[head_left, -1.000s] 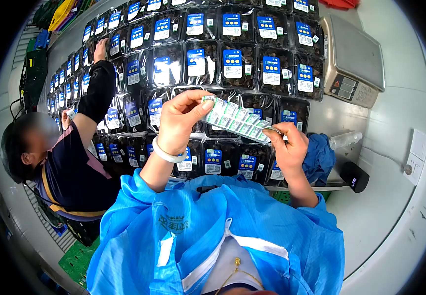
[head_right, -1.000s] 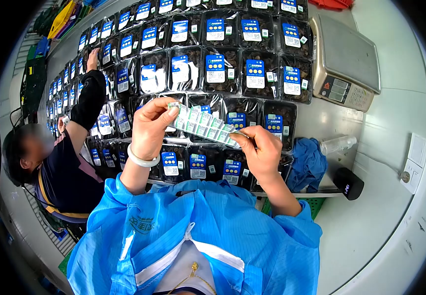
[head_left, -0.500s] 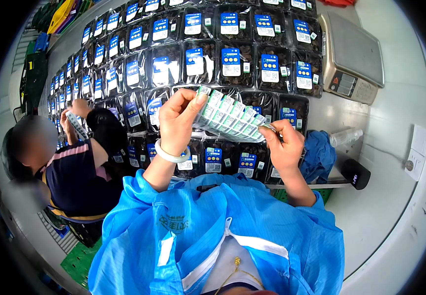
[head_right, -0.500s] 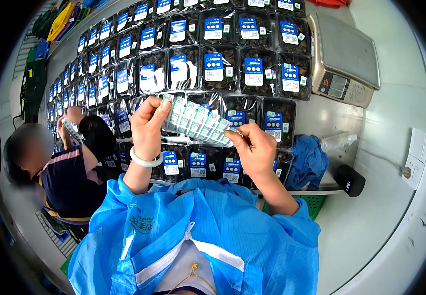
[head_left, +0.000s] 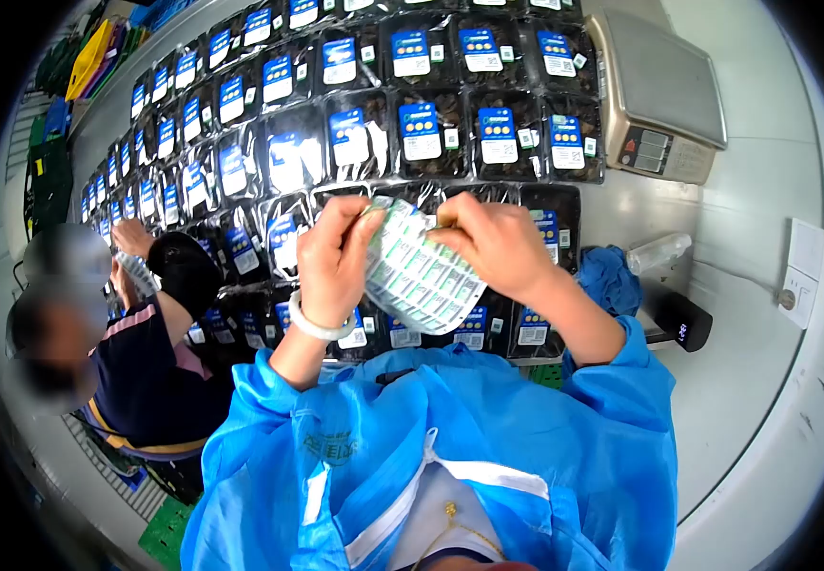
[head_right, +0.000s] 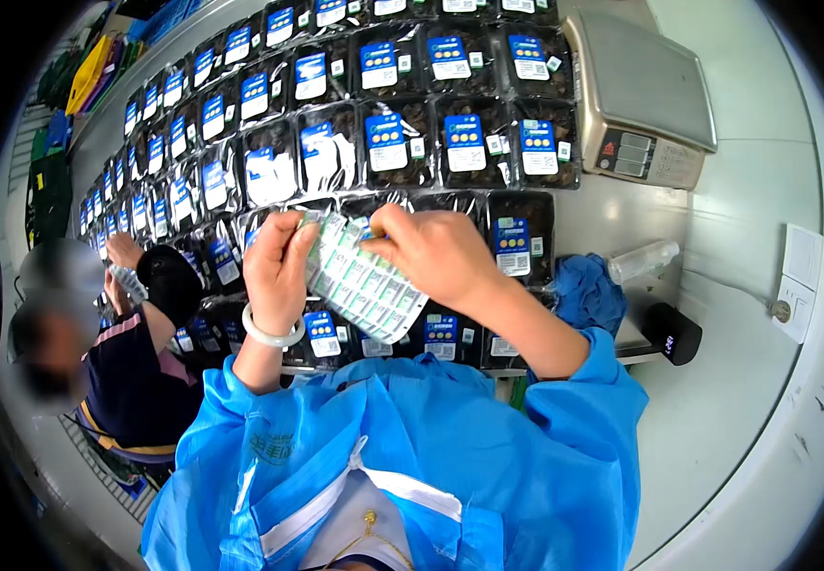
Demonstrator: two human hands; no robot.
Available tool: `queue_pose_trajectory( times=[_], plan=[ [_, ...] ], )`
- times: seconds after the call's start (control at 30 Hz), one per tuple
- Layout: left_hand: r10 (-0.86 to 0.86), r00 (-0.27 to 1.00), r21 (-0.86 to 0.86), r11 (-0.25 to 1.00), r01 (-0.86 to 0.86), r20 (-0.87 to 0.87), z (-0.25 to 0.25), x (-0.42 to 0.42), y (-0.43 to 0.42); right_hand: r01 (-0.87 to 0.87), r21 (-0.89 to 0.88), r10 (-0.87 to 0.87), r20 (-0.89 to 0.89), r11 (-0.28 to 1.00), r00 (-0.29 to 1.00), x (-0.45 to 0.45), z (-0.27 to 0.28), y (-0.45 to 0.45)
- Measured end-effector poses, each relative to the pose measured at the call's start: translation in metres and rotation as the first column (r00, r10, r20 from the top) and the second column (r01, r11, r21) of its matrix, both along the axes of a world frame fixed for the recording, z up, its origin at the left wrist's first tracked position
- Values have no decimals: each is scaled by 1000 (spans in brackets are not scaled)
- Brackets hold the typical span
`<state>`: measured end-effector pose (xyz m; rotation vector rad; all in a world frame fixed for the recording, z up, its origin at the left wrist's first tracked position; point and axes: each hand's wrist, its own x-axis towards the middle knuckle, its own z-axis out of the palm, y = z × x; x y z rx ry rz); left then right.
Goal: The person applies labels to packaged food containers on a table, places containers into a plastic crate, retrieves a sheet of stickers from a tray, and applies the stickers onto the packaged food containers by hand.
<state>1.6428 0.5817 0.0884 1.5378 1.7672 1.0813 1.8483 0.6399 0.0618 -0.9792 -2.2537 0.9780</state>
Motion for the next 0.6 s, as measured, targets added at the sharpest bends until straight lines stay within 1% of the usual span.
queue_pose_trajectory(
  times=[0.03,0.1,0.13,0.17,0.23,0.27,0.3,0.33,0.37,0.4,0.43,0.47,0.53,0.57,0.6],
  plan=[
    [19,999,-10,1000,-19,-30,-2,-1,3,17,92,-13,-47,996,999,-3,-1,1],
    [43,997,-80,996,-48,-65,-11,-5,8,25,283,17,-146,959,989,-8,-13,3],
    [63,995,-109,991,-71,-74,-16,-6,12,0,363,66,-171,932,983,-9,-7,5],
    [74,996,-150,985,-80,-50,-24,-8,16,25,407,55,-184,913,981,-11,-11,7],
    [106,994,-196,974,-110,-29,-45,-18,25,195,237,-93,-383,952,919,-2,-27,32],
    [100,994,-205,973,-106,-39,-53,-24,28,363,-128,-383,-391,923,837,4,-26,46],
    [93,996,-216,972,-92,-5,-60,-29,30,287,-701,-672,-360,652,647,15,-5,77],
    [96,995,-243,966,-90,12,-67,-34,32,510,-589,-708,-158,627,688,26,1,115],
    [98,995,-271,959,-87,29,-74,-38,32,542,-595,-715,-80,594,695,46,-15,153],
    [95,994,-282,957,-75,59,-82,-40,33,566,-556,-723,-96,609,684,62,-41,187],
    [91,994,-297,952,-69,64,-90,-42,34,572,-553,-723,-82,606,686,78,-63,215],
    [87,993,-315,947,-58,80,-92,-42,37,615,-476,-711,-32,629,702,93,-89,244],
    [76,991,-343,939,-34,110,-98,-42,42,611,-477,-676,47,632,736,109,-120,286],
    [71,990,-449,894,-8,123,-99,-44,44,613,-470,-654,95,635,750,113,-132,302],
    [68,989,-456,890,0,133,-105,-45,45,615,-457,-643,115,643,758,116,-144,316]
  ],
)
